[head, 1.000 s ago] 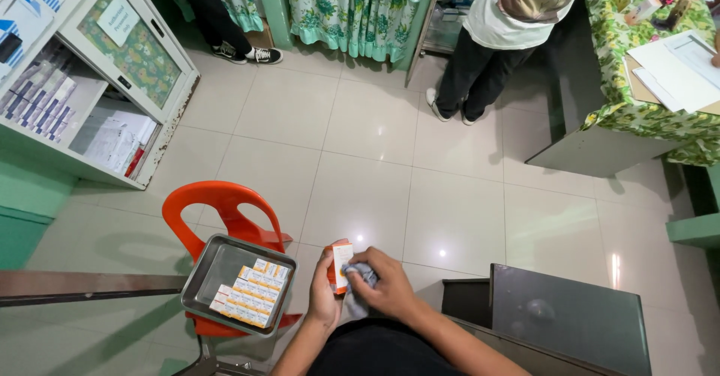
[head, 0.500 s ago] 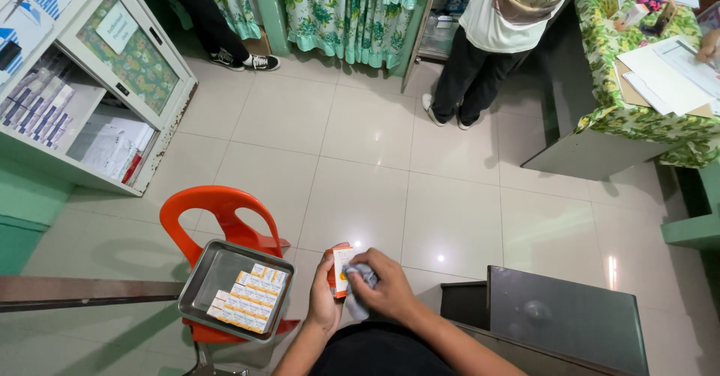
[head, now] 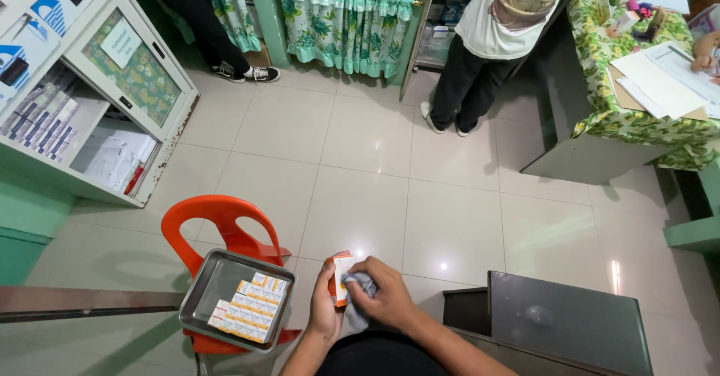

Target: Picking medicine boxes from a shelf and placing them on a tray

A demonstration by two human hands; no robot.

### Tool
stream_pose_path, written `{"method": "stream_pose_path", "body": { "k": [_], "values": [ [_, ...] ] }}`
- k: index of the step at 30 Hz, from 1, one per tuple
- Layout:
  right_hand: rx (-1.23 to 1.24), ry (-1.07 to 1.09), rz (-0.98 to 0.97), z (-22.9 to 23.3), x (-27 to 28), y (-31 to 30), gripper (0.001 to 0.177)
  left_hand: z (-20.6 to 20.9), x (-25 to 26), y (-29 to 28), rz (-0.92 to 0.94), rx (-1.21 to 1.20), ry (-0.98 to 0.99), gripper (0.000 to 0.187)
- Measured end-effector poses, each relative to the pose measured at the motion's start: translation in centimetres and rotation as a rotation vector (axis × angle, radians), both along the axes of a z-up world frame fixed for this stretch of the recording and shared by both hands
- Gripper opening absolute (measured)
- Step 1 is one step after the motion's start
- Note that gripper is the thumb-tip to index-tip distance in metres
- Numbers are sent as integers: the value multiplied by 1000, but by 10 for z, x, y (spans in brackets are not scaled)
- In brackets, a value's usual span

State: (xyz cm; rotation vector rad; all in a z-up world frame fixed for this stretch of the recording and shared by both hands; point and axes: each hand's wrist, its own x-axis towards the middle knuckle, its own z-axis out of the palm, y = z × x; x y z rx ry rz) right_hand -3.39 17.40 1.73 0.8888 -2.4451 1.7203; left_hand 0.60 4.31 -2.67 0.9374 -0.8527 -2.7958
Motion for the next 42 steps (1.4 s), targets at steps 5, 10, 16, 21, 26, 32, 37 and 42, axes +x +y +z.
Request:
{"method": "stream_pose_path", "body": {
  "k": [5,10,16,21,26,32,37,42],
  "values": [
    [37,88,140,6,9,1,19,2,2,6,-78,-4,-72,40],
    [-21,48,10,-4,-8,3,15,13,1,10,-81,5,-23,37],
    [-7,53,19,-3,2,6,16,11,-3,8,-51,-7,-66,44],
    [-10,93,66,0,-4,8,17,20,-3,13,-77,33,-114,42],
    [15,29,-65,-13,-19,14,16,14,-7,8,-119,-122,31,46],
    [12,55,37,0,-3,11,18,9,-11,7,-87,-93,-75,47],
    [16,27,5,-6,-15,12,17,10,-11,11,-85,-57,-38,45],
    [7,-5,-65,-18,-26,13,16,18,-12,7,-115,-128,-35,50]
  ]
}}
